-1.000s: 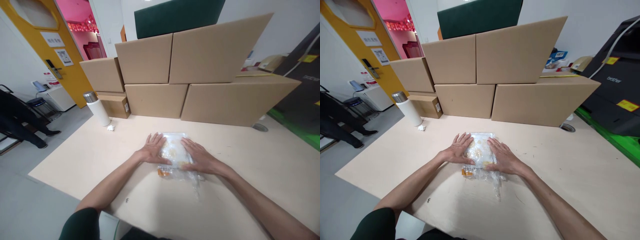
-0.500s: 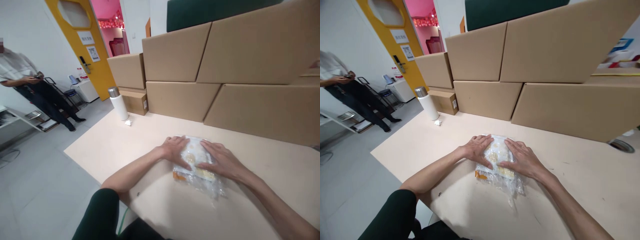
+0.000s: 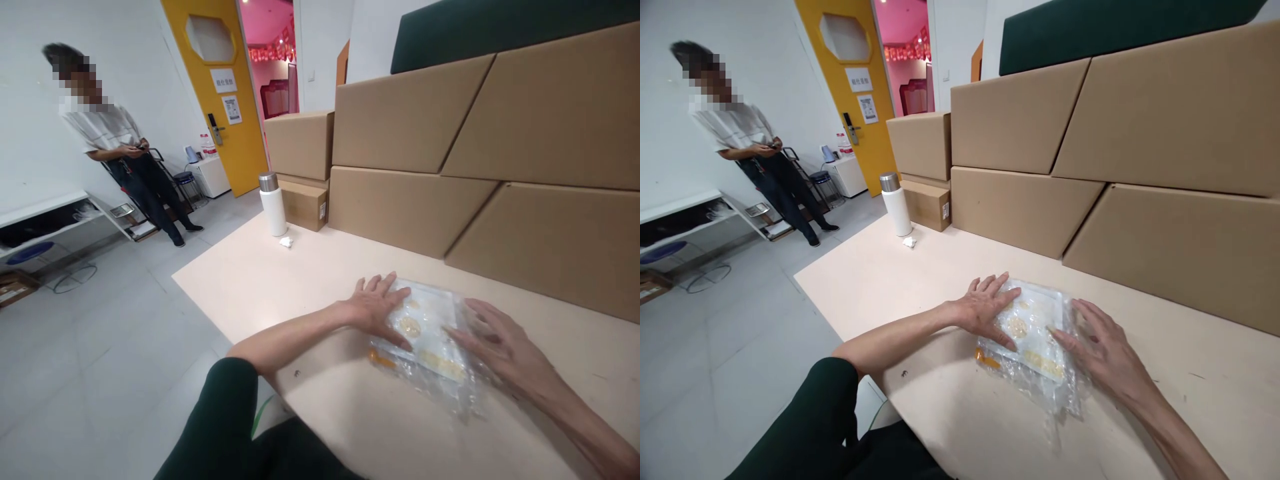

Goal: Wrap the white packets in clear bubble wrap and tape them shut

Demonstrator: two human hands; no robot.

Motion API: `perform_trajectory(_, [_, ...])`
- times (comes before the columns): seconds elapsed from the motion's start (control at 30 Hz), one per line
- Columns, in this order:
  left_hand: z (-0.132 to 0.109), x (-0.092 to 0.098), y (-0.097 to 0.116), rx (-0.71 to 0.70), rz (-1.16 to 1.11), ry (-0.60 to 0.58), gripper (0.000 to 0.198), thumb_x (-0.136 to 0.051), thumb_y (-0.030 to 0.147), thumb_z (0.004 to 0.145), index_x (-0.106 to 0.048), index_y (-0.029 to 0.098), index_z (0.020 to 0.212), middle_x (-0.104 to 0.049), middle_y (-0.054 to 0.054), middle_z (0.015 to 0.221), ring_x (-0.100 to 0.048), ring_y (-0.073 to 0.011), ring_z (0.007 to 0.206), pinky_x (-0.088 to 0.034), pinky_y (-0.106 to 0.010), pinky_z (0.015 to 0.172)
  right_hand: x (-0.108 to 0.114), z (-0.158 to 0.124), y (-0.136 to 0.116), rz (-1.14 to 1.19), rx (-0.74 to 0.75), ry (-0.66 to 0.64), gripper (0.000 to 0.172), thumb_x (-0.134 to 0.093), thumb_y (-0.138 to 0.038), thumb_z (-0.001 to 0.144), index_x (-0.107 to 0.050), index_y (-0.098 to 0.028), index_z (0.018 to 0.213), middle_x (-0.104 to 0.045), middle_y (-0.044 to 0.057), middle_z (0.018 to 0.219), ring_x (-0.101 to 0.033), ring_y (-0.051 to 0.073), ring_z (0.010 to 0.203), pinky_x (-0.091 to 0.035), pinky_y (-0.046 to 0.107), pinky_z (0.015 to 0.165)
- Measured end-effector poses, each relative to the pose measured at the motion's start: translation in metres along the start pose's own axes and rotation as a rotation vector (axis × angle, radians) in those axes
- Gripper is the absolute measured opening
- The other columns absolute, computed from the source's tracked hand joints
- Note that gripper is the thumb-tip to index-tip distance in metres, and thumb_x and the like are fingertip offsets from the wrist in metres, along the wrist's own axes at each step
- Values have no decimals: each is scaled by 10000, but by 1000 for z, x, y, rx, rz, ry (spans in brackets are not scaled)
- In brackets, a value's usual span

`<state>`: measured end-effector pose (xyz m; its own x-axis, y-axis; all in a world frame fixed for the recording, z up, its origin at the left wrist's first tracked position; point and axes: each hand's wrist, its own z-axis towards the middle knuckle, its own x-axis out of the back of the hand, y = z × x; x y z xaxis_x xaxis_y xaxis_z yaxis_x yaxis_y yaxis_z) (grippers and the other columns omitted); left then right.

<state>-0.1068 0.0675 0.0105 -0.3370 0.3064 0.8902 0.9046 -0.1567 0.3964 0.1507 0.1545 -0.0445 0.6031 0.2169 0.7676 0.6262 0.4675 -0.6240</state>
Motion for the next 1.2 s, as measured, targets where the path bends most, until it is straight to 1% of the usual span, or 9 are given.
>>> perform_trajectory(0.1, [-7,-1,2,19,-59,-46,1177,-675,735,716,-109,201,1599,47,-150,1676,78,-401,1524,-103,-620,1202,-1,-17,-4,322,-302,25,750,-602,-749,720,-603,-247,1277,-678,177,1211,-652,410,1085,-555,559,879])
perform_trajectory(0.23, [-12,-2,14,8,-44,12,1102,-600,735,789,-100,180,1600,105,-175,1662,125,-394,1514,-8,-630,1198,-9,-25,-13,777,-463,63,571,-728,-628,693,-664,-209,1077,-731,130,1062,-697,314,952,-573,464,833])
perform_trajectory(0.37, [-19,-12,36,-88,-59,41,1181,-581,831,716,-71,245,1605,156,-135,1658,197,-406,1492,61,-670,1174,-5,-23,-22,1095,-496,41,337,-797,-456,676,-712,-200,878,-736,104,905,-686,248,811,-573,394,747])
perform_trajectory(0.47, [-21,-25,49,-159,-2,5,1262,-695,761,668,-33,237,1607,162,-142,1653,241,-417,1474,112,-693,1147,3,-25,-31,1204,-467,8,306,-815,-375,678,-741,-200,918,-738,72,906,-666,200,784,-554,348,753])
perform_trajectory(0.63, [-19,-43,46,-231,66,78,895,-610,314,869,-98,270,1601,41,-94,1677,203,-366,1497,81,-691,1161,4,-28,-38,1259,-460,-32,331,-801,-364,691,-744,-213,980,-737,53,946,-663,191,848,-530,336,814])
perform_trajectory(0.77, [-18,-46,34,-256,31,146,630,-409,131,942,-320,294,1543,-144,-28,1674,73,-304,1539,22,-651,1198,2,-28,-37,1111,-440,160,399,-776,-472,703,-720,-220,1007,-709,62,1017,-640,206,907,-509,354,818])
perform_trajectory(0.9, [-23,-37,30,-257,-31,143,504,-395,217,992,-439,301,1487,-186,0,1665,29,-295,1546,14,-641,1205,6,-34,-40,737,-313,348,395,-754,-488,729,-717,-222,1019,-692,51,992,-605,193,845,-491,344,758])
perform_trajectory(1.07, [-29,-23,34,-283,-147,49,532,-347,501,1023,-393,304,1516,-190,-18,1665,-13,-285,1550,1,-611,1221,7,-39,-44,790,-359,-15,307,-747,-451,736,-727,-182,884,-647,0,682,-526,125,529,-430,295,534])
perform_trajectory(1.2, [-30,-29,37,-272,-117,128,567,-441,573,975,-457,243,1436,-183,-85,1666,-36,-294,1550,16,-595,1226,5,-37,-46,1031,-512,-85,366,-803,-389,685,-725,-176,972,-627,-16,632,-506,102,478,-339,256,468])
